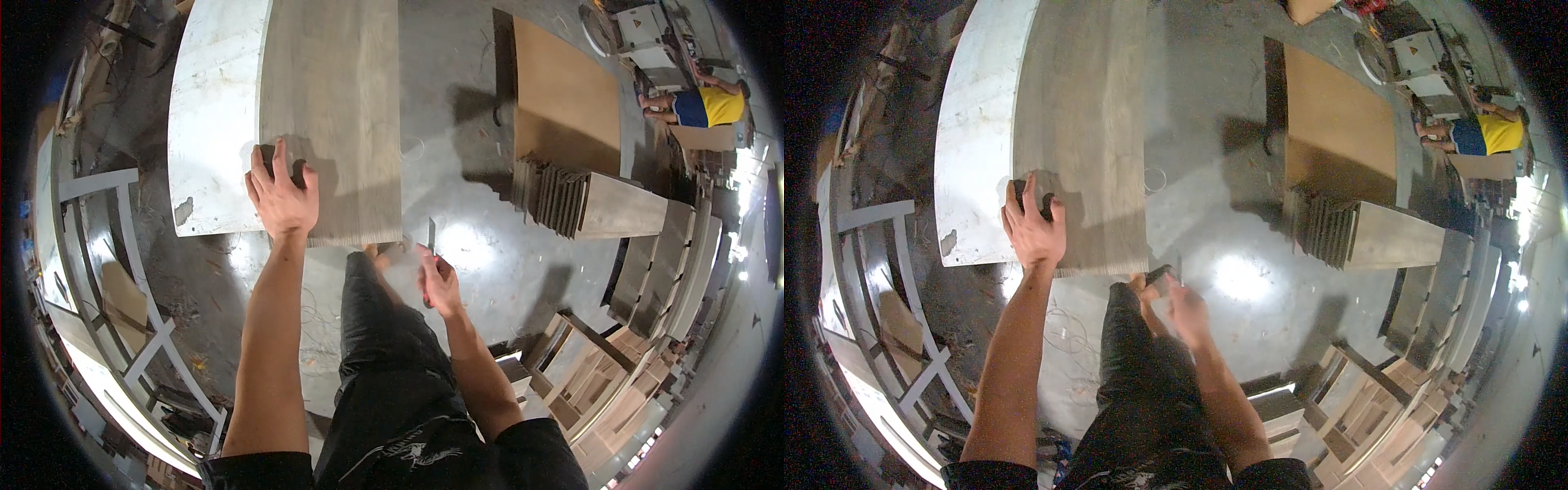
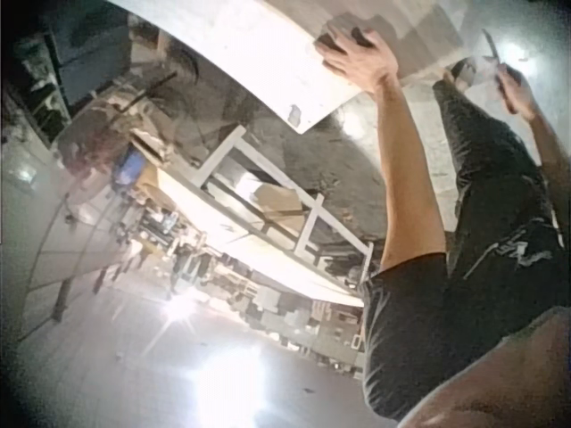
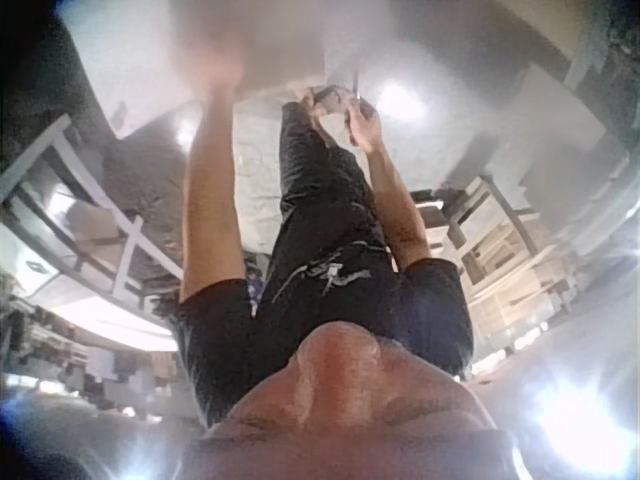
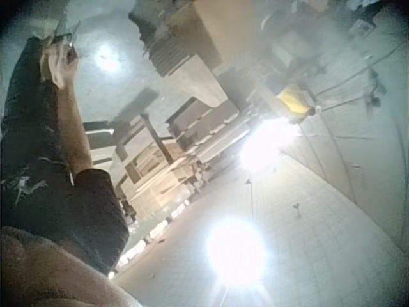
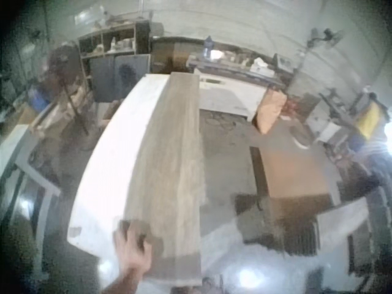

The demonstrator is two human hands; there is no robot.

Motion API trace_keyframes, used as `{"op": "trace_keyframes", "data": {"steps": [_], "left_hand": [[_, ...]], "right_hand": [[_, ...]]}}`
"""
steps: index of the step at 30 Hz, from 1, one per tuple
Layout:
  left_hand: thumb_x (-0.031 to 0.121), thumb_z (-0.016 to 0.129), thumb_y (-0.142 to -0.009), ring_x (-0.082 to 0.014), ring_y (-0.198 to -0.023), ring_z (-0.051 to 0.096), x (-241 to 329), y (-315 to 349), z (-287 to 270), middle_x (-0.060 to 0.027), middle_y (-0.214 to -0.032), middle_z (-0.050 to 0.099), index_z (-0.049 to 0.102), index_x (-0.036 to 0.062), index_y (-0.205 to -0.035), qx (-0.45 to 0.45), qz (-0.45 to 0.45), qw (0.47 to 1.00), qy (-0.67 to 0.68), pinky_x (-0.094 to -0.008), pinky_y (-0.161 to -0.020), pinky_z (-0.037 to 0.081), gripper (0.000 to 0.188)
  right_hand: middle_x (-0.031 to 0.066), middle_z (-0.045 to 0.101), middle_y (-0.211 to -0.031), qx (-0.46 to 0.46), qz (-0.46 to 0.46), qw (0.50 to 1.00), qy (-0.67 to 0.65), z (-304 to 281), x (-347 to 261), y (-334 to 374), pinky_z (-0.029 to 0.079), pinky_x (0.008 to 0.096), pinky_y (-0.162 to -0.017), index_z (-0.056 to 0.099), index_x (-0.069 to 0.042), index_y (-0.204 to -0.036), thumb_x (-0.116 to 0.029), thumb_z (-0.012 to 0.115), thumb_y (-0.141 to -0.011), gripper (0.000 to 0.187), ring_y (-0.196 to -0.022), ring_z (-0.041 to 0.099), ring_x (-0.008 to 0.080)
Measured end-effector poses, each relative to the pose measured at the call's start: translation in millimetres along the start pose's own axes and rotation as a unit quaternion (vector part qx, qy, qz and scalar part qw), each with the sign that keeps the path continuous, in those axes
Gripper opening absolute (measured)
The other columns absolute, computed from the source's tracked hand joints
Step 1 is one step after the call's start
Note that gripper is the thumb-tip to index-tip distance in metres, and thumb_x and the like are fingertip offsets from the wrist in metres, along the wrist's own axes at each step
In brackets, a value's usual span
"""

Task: Trimming the edges of large wood panels using a utility knife in a factory setting.

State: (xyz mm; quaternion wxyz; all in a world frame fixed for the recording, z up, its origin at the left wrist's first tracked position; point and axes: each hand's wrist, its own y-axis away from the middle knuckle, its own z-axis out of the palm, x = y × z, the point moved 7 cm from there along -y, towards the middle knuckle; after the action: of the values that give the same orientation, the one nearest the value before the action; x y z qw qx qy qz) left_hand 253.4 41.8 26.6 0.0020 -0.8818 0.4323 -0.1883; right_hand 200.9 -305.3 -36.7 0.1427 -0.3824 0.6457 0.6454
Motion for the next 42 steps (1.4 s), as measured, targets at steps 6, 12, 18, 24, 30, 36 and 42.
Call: {"op": "trace_keyframes", "data": {"steps": [6, 12, 18, 24, 30, 36, 42], "left_hand": [[0.036, 0.06, -0.093, -0.039, -0.143, 0.04, 1, -1, -2, -0.0249, -0.155, 0.037, 0.047, 0.0162, -0.15, 0.001, 0.003, 1.0, -0.007, -0.056, -0.122, 0.027, 0.062], [0.037, 0.058, -0.093, -0.0392, -0.144, 0.039, -4, 0, -3, -0.0254, -0.155, 0.037, 0.047, 0.0163, -0.15, -0.016, -0.011, 1.0, -0.012, -0.056, -0.122, 0.027, 0.062], [0.038, 0.057, -0.092, -0.0394, -0.145, 0.037, -2, -4, -3, -0.0264, -0.155, 0.037, 0.047, 0.016, -0.151, -0.016, -0.016, 1.0, 0.0, -0.0563, -0.122, 0.025, 0.064], [0.038, 0.058, -0.091, -0.0418, -0.148, 0.033, -8, -5, -1, -0.0289, -0.158, 0.032, 0.042, 0.0157, -0.154, -0.066, -0.026, 0.997, 0.008, -0.0585, -0.123, 0.022, 0.068], [0.039, 0.058, -0.091, -0.043, -0.151, 0.026, -9, -6, 0, -0.0313, -0.16, 0.027, 0.034, 0.0155, -0.159, -0.092, -0.009, 0.996, 0.009, -0.0586, -0.125, 0.017, 0.076], [0.04, 0.056, -0.091, -0.0422, -0.152, 0.026, -4, -10, -3, -0.0272, -0.165, 0.02, 0.031, 0.0157, -0.161, -0.117, -0.031, 0.993, -0.009, -0.057, -0.127, 0.014, 0.077], [0.041, 0.055, -0.091, -0.0454, -0.151, 0.026, -3, -14, -1, -0.0313, -0.161, 0.025, 0.036, 0.0131, -0.158, -0.14, -0.045, 0.989, 0.007, -0.0604, -0.126, 0.015, 0.074]], "right_hand": [[0.0044, 0.055, -0.077, 0.088, -0.068, 0.993, -0.025, -19, 4, -18, 0.047, 0.03, -0.064, 0.062, -0.003, -0.126, -0.045, 0.047, -0.109, 0.048, -0.07, 0.053, 0.011], [0.0183, 0.068, -0.101, 0.114, -0.254, 0.913, 0.299, 27, -148, -1, 0.054, 0.0425, -0.082, 0.067, -0.001, -0.115, -0.027, 0.062, -0.1, 0.029, -0.09, 0.068, 0.0358], [0.0115, 0.069, -0.098, 0.177, -0.315, 0.836, 0.412, 32, -172, -43, 0.052, 0.0441, -0.08, 0.07, -0.01, -0.11, -0.028, 0.069, -0.095, 0.024, -0.091, 0.067, 0.0349], [0.0046, 0.068, -0.097, 0.194, -0.323, 0.807, 0.454, 40, -185, -62, 0.051, 0.0434, -0.077, 0.07, -0.015, -0.111, -0.035, 0.069, -0.095, 0.025, -0.09, 0.067, 0.0294], [0.004, 0.067, -0.098, 0.197, -0.321, 0.805, 0.458, 49, -209, -82, 0.051, 0.0443, -0.079, 0.068, -0.017, -0.115, -0.044, 0.065, -0.098, 0.032, -0.091, 0.066, 0.0286], [0.0065, 0.067, -0.1, 0.208, -0.301, 0.817, 0.446, 60, -278, -147, 0.052, 0.0453, -0.08, 0.068, -0.016, -0.113, -0.046, 0.061, -0.1, 0.033, -0.093, 0.068, 0.0318], [0.0119, 0.07, -0.106, 0.216, -0.321, 0.801, 0.457, 74, -379, -243, 0.057, 0.0511, -0.076, 0.071, -0.015, -0.105, -0.05, 0.055, -0.101, 0.039, -0.092, 0.071, 0.0377]]}}
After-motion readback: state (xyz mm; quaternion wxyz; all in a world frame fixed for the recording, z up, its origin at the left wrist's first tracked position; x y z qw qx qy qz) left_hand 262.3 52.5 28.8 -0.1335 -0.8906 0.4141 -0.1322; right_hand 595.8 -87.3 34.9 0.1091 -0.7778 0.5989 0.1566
